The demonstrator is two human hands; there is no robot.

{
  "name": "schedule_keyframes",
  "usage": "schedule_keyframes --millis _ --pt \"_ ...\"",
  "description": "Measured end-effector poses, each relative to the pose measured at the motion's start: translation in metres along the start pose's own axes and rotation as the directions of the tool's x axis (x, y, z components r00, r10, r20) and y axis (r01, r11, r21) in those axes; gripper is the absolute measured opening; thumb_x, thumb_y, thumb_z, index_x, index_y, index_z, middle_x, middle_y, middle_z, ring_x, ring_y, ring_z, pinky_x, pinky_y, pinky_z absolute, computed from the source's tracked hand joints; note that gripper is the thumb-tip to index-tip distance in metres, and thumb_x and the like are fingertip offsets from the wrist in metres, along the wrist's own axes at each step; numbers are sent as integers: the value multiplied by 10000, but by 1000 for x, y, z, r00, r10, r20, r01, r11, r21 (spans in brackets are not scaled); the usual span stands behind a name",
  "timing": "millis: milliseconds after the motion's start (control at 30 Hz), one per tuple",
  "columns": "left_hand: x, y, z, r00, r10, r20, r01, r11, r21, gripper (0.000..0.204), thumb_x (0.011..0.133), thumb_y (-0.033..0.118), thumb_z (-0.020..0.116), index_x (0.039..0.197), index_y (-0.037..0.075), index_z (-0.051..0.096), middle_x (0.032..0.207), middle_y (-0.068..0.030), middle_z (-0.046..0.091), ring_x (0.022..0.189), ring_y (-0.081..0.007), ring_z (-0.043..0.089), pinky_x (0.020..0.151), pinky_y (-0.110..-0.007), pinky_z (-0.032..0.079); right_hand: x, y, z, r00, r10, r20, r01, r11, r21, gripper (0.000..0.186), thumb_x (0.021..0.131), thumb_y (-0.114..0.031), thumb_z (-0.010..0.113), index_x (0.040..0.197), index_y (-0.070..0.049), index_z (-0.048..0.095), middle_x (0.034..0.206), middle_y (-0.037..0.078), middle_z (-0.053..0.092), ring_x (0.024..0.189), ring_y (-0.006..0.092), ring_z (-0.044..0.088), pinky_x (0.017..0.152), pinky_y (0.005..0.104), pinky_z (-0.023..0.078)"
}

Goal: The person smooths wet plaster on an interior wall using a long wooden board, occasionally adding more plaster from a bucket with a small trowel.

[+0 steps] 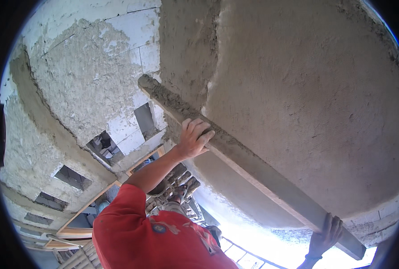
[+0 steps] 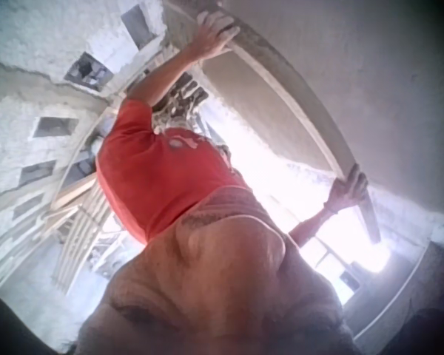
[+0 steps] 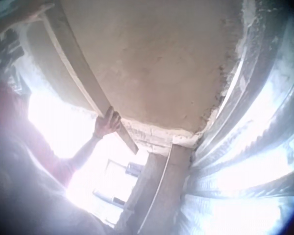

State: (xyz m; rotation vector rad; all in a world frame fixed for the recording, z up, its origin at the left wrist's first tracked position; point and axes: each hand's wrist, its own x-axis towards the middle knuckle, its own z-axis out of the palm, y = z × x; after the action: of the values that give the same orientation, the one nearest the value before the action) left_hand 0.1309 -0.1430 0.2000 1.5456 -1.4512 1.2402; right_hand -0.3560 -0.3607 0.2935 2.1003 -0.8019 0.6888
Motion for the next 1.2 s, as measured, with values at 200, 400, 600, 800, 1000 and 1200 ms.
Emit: schedule_keyframes --millis 200,400,600,800,1000,1200 --pt "-19 23 -13 989 17 144 -15 1000 -20 770 470 290 842 1158 159 521 1151 -99 511 1037 -286 487 837 -460 353 -35 9 7 994 49 97 -50 999 11 459 769 -134 611 1228 -140 585 1223 171 572 1154 373 513 921 509 388" --pt "-21 47 -20 967 37 250 -18 997 -75 728 527 267 831 1180 159 529 1212 -119 507 1103 -291 483 892 -476 350 -47 4 9 994 44 100 -49 998 46 444 764 -117 588 1208 -137 590 1184 167 576 1134 366 516 900 498 376" --pt "-34 73 -17 919 -15 393 47 996 -71 753 531 256 834 1214 165 531 1205 -104 510 1133 -294 473 1042 -599 251 -60 5 15 991 27 135 -40 995 97 442 755 -123 570 1196 -130 594 1170 168 575 1130 355 515 896 486 365" --pt "-49 90 -21 880 -101 465 143 988 -55 756 489 243 839 1182 165 548 1161 -72 519 1150 -266 475 1067 -635 181 -62 9 14 984 -40 172 6 980 197 497 719 -85 562 1214 -134 578 1151 161 567 1113 351 510 900 502 359" --pt "-61 91 -32 857 -121 501 180 981 -72 616 529 202 812 1083 115 556 1170 -92 512 1139 -282 477 1067 -642 169 -44 3 -1 959 -84 270 32 981 192 553 720 -83 574 1269 -103 520 1050 145 521 1057 340 500 902 528 360" --pt "-94 82 -46 823 -162 545 243 967 -80 548 602 188 778 1090 115 543 1135 -99 504 1136 -301 456 1075 -633 161 -14 -1 -17 814 -371 447 243 917 317 505 742 -141 598 1224 -48 482 923 154 462 906 341 503 807 503 417"
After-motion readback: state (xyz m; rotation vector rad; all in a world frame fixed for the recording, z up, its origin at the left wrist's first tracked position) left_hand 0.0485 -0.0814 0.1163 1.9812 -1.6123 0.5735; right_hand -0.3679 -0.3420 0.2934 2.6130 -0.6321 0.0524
